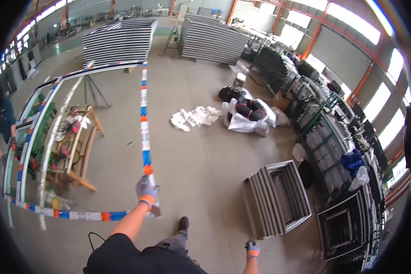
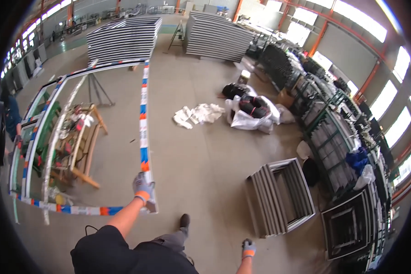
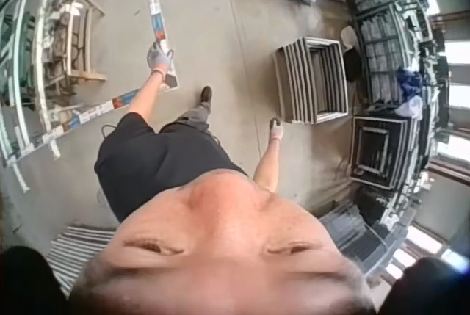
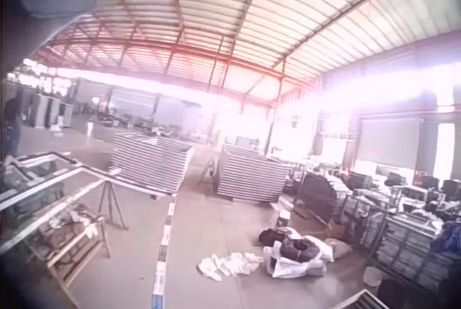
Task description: Assembling large metal window frames by applying sealant, positioning components, and using a power drill to fasten them.
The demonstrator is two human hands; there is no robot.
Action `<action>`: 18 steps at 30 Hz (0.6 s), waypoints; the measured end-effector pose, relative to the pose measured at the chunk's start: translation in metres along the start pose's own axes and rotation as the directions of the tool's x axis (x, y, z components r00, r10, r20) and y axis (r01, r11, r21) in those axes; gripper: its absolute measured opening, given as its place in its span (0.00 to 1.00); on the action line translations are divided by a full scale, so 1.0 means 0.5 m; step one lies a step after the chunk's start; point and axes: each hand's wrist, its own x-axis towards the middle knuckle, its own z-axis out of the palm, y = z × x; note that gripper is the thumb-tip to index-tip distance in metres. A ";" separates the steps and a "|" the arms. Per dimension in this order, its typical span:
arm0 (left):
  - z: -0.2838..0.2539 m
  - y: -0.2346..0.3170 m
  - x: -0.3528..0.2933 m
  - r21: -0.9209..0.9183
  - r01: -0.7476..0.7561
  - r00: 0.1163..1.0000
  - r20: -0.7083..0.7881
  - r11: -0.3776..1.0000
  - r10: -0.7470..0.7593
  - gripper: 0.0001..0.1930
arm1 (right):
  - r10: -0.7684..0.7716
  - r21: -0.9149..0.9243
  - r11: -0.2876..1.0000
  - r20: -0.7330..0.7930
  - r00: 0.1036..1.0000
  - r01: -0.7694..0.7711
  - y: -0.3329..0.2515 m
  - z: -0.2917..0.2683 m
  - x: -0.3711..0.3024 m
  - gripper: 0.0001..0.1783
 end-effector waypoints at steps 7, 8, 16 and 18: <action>0.089 0.096 0.204 -0.053 0.489 0.871 -0.016 0.870 -0.491 0.50 | 0.100 -0.109 0.990 0.138 0.985 -0.085 0.005 0.036 0.054 0.12; 0.090 0.084 0.226 -0.054 0.511 0.857 -0.040 0.858 -0.514 0.50 | 0.192 -0.072 0.980 0.095 0.977 -0.186 0.033 0.039 0.062 0.15; 0.163 0.079 0.364 0.160 0.600 0.800 -0.107 0.784 -0.591 0.36 | -0.484 -0.919 0.132 0.266 0.834 0.370 -0.059 0.062 0.311 0.09; 0.169 0.086 0.396 0.187 0.605 0.795 -0.184 0.774 -0.578 0.32 | -0.579 -0.912 -0.232 0.408 0.706 0.337 -0.063 0.079 0.365 0.09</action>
